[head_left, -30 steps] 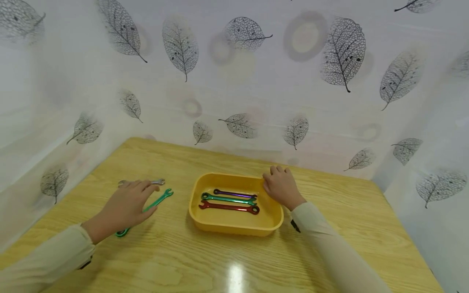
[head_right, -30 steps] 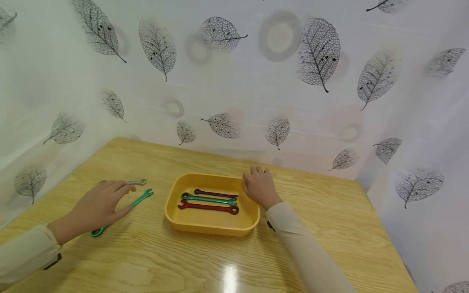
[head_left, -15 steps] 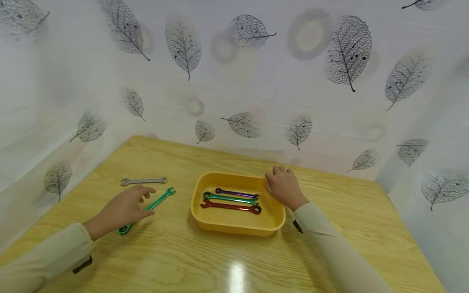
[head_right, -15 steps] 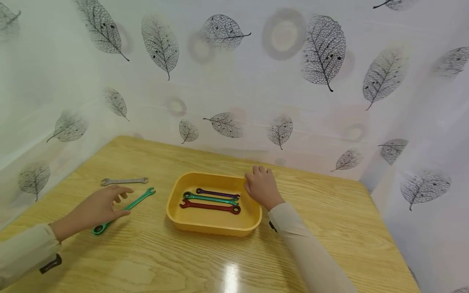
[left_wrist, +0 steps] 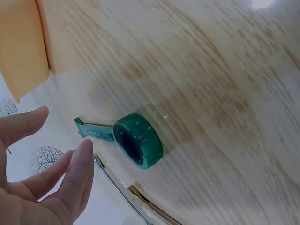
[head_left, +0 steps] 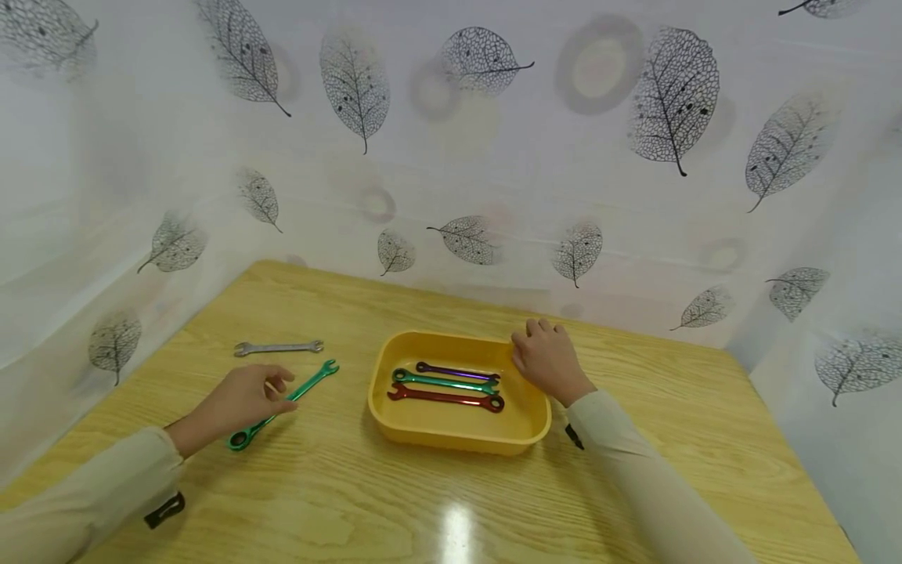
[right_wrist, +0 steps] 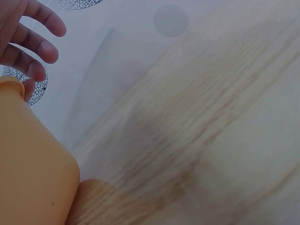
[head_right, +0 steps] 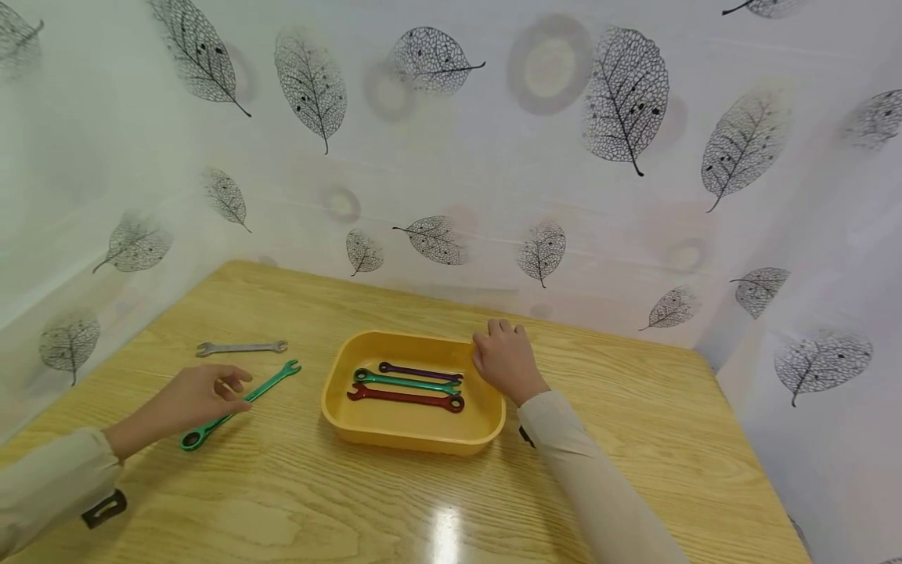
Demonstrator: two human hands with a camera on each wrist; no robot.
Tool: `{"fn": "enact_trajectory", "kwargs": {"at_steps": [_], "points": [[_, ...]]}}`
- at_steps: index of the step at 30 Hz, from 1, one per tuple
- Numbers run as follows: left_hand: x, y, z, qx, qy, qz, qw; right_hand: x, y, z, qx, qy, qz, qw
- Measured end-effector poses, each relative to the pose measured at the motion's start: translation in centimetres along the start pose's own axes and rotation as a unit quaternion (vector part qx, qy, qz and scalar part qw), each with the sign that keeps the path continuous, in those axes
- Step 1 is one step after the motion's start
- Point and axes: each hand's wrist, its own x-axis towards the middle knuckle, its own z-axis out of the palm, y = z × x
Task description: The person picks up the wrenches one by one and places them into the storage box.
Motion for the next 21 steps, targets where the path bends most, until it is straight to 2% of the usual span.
{"fn": "enact_trajectory", "kwargs": {"at_steps": [10,21], "points": [[0.17,-0.28,0.40,0.034,-0.005,0.001,0.9994,-0.01,-0.04,-0.25,0.002,0.004,-0.002,1.000],[0.10,-0.66,0.47,0.042,-0.021,-0.001,0.9989,0.04,0.02,-0.25,0.007,-0.006,0.002,1.000]]}}
